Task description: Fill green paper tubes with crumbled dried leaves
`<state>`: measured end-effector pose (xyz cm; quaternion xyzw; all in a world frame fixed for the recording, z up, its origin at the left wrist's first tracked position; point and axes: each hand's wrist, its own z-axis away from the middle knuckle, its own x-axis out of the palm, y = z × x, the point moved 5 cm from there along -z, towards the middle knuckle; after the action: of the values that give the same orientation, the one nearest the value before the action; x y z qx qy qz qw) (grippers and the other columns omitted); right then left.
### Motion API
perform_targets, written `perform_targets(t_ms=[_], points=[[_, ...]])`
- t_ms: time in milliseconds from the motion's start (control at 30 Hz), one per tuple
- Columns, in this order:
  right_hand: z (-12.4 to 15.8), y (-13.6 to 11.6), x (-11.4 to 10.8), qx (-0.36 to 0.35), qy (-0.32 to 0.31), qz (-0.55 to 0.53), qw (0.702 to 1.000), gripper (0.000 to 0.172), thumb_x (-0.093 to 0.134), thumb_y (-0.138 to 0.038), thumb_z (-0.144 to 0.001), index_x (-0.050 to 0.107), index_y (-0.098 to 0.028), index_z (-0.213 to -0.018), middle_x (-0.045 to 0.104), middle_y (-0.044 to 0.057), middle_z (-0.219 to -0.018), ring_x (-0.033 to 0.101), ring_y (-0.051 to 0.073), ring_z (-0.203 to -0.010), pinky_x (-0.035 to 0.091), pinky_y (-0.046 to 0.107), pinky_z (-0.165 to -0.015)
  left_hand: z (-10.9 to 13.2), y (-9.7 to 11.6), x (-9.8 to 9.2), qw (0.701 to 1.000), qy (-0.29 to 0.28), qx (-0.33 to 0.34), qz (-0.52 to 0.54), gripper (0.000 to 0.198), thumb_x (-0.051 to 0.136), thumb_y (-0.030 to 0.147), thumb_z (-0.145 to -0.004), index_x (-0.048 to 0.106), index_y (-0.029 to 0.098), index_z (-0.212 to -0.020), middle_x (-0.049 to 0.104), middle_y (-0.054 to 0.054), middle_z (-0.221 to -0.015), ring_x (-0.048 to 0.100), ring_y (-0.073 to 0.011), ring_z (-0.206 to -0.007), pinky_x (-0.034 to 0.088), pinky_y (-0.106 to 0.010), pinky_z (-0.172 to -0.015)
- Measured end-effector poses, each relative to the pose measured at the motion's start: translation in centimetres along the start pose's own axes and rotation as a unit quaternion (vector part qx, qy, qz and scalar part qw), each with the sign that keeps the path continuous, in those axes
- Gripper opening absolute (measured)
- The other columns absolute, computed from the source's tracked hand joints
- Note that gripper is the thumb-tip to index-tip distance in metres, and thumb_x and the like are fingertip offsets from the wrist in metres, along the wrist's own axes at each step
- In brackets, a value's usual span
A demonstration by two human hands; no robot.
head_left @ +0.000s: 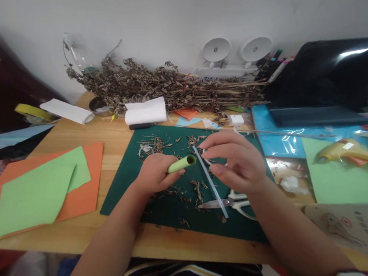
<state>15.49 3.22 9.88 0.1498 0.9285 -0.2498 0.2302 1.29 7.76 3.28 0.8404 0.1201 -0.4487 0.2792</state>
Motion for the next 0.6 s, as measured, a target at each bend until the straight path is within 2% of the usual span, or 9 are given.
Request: perform_targets(t_ms=[67,133,167,267,367,400,433,500,600], points=[[0.0,0.2,-0.3,0.024,0.014,-0.005,1.000,0.015,0.049,-0.016,-0.072,0.054,-0.021,-0.085,0.055,0.005,-0.088,0.054,0.016,-0.081,0.045,0.033,-0.072,0.2,-0.3,0.1,0.996,0.005,-0.043,0.081,0.029,0.040,0.041,-0.076,0.049,0.018,-0.060,0.048,0.000,-0.050,0.043,-0.0117,-0.047,0.030,-0.025,-0.046],[0.1,0.8,-0.3,0.060,0.028,-0.011,0.998,0.015,0.050,-0.017,-0.073,0.054,-0.021,-0.086,0.055,0.004,-0.088,0.053,0.016,-0.083,0.044,0.032,-0.072,0.3,-0.6,0.1,0.971,0.034,-0.096,0.218,0.028,0.040,0.042,-0.076,0.048,0.018,-0.063,0.049,0.001,-0.050,0.045,-0.0110,-0.046,0.033,-0.025,-0.046],[0.2,1.2,-0.3,0.086,0.036,-0.017,0.995,0.015,0.049,-0.018,-0.074,0.054,-0.021,-0.087,0.056,0.004,-0.089,0.053,0.015,-0.082,0.044,0.031,-0.070,0.4,-0.7,0.1,0.941,0.058,-0.124,0.309,0.028,0.038,0.043,-0.077,0.048,0.019,-0.065,0.048,0.002,-0.048,0.044,-0.0104,-0.043,0.034,-0.025,-0.045],[0.6,2.6,0.5,0.162,0.024,-0.015,0.986,0.014,0.046,-0.023,-0.078,0.052,-0.021,-0.091,0.055,0.003,-0.088,0.051,0.012,-0.072,0.044,0.027,-0.060,0.3,-1.5,-0.2,0.787,0.155,-0.208,0.560,0.034,0.023,0.045,-0.081,0.040,0.020,-0.065,0.038,0.006,-0.038,0.036,-0.0089,-0.031,0.038,-0.027,-0.044],[1.0,3.0,2.5,0.174,-0.087,0.046,0.980,0.021,0.048,-0.028,-0.078,0.052,-0.018,-0.095,0.056,0.006,-0.092,0.052,0.014,-0.077,0.045,0.029,-0.064,0.5,-2.9,-0.1,0.642,0.217,-0.311,0.666,0.033,0.021,0.040,-0.083,0.028,0.020,-0.058,0.029,0.007,-0.040,0.034,-0.0071,-0.034,0.037,-0.024,-0.045],[1.1,2.9,3.4,0.162,-0.136,0.067,0.975,0.024,0.048,-0.030,-0.078,0.052,-0.017,-0.098,0.056,0.008,-0.095,0.052,0.017,-0.082,0.045,0.031,-0.068,0.6,-3.3,0.0,0.605,0.230,-0.341,0.682,0.032,0.022,0.039,-0.082,0.026,0.019,-0.058,0.028,0.007,-0.043,0.034,-0.0067,-0.037,0.036,-0.023,-0.045],[1.3,2.6,4.2,0.146,-0.184,0.083,0.968,0.028,0.049,-0.032,-0.077,0.051,-0.016,-0.101,0.056,0.009,-0.098,0.052,0.019,-0.087,0.045,0.033,-0.071,0.8,-3.8,0.1,0.577,0.239,-0.363,0.692,0.031,0.023,0.039,-0.082,0.025,0.019,-0.058,0.027,0.006,-0.045,0.034,-0.0062,-0.037,0.034,-0.021,-0.043],[1.7,2.0,5.8,0.122,-0.252,0.101,0.955,0.033,0.049,-0.034,-0.077,0.050,-0.016,-0.106,0.057,0.010,-0.100,0.051,0.022,-0.092,0.044,0.037,-0.074,1.0,-4.3,0.5,0.540,0.238,-0.395,0.704,0.029,0.023,0.037,-0.082,0.027,0.019,-0.060,0.027,0.006,-0.048,0.031,-0.0055,-0.037,0.029,-0.019,-0.038],[2.0,1.2,7.1,0.131,-0.275,0.083,0.949,0.036,0.050,-0.034,-0.077,0.047,-0.018,-0.109,0.059,0.007,-0.095,0.054,0.019,-0.083,0.044,0.034,-0.069,1.0,-4.1,1.3,0.507,0.218,-0.413,0.725,0.026,0.022,0.034,-0.082,0.030,0.019,-0.063,0.027,0.006,-0.049,0.029,-0.0052,-0.036,0.024,-0.018,-0.035]])
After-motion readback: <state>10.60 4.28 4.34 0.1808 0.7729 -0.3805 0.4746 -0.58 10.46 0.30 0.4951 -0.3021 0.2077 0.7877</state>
